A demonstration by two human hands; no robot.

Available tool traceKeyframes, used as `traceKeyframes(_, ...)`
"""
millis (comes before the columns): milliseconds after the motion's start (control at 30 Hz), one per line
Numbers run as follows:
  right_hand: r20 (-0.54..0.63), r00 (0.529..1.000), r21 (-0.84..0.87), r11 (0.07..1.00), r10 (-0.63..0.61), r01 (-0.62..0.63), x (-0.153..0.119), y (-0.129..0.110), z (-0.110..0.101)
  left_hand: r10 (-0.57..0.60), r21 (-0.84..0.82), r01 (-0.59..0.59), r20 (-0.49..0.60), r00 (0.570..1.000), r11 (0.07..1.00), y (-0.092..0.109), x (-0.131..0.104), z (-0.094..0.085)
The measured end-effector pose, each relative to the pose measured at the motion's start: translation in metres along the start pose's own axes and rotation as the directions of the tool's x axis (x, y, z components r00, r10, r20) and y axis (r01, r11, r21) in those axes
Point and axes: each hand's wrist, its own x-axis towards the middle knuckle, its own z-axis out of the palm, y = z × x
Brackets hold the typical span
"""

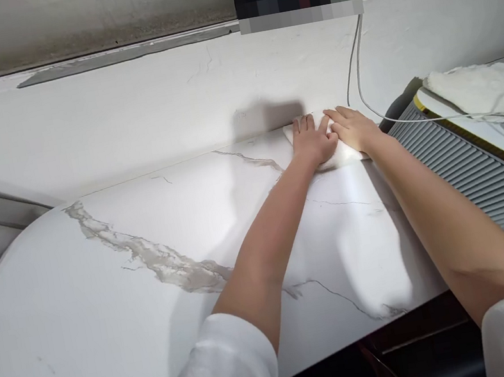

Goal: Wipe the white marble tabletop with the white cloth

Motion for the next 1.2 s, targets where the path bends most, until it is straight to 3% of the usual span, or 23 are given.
traceKeyframes(167,0.061,0.998,-0.018,1.0,0.003,-0.002,-0.013,-0.003,0.0,0.007,-0.006,-0.007,-0.012,1.0,1.0,0.002,-0.015,0.001)
traceKeyframes(333,0.022,1.0,0.018,1.0,-0.017,0.017,-0.051,-0.01,-0.003,0.024,0.015,-0.023,-0.027,0.999,1.0,0.013,-0.049,0.005)
traceKeyframes(700,-0.02,1.0,0.013,1.0,-0.005,0.006,-0.196,-0.05,-0.015,0.159,-0.008,-0.159,-0.007,0.987,0.987,0.036,-0.181,0.009)
traceKeyframes(933,0.017,0.999,0.054,0.998,-0.032,0.031,-0.27,-0.073,-0.023,0.265,-0.037,-0.264,0.028,0.964,0.964,0.027,-0.253,-0.003)
traceKeyframes(1067,-0.038,0.996,0.057,0.995,-0.081,0.084,-0.285,-0.082,-0.021,0.312,-0.08,-0.306,0.074,0.947,0.949,0.016,-0.268,-0.011)
traceKeyframes(1200,-0.054,0.99,0.059,0.989,-0.13,0.133,-0.267,-0.09,-0.016,0.211,-0.151,-0.184,0.18,0.961,0.971,0.007,-0.255,-0.023)
